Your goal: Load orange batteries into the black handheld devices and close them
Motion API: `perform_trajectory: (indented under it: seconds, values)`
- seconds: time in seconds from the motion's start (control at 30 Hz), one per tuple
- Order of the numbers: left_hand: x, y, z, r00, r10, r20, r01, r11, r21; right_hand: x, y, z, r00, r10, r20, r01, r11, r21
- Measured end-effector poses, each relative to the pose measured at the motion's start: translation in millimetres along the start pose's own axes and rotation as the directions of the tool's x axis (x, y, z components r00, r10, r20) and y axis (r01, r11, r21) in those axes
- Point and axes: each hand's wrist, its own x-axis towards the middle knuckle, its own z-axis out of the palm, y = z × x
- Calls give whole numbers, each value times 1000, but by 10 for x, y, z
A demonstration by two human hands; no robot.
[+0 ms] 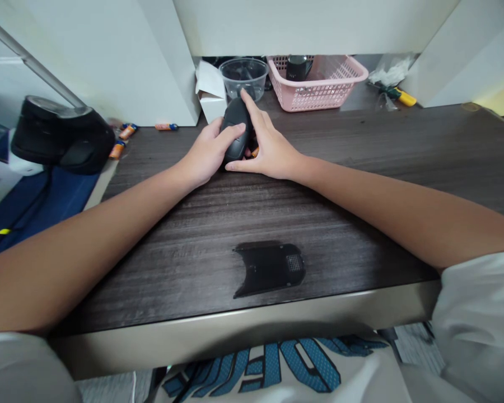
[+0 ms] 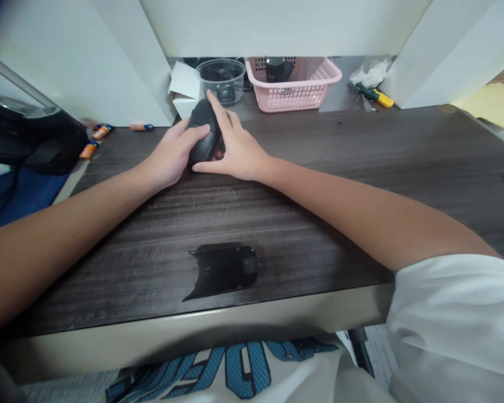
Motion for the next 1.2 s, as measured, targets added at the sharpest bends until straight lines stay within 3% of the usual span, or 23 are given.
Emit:
perform_trajectory:
  seconds: [0.2, 0.6, 0.83, 1.2]
  values:
    - [-14, 17, 15, 1000, 14, -6, -14, 999, -47, 2, -10, -1, 1000, 12, 0, -12, 1000, -3]
    - [-4, -17, -3, 999, -15, -41, 17, 999, 45, 2, -6, -7, 1000, -6, 6, 7, 1000, -14]
    - [-21, 26, 13, 999, -28, -31, 27, 1000, -15, 6, 7, -5, 1000, -21, 19, 22, 999, -35]
    - [-8, 10, -2, 998, -50, -39, 51, 998, 33, 8, 17, 2, 1000, -24, 15, 25, 998, -58]
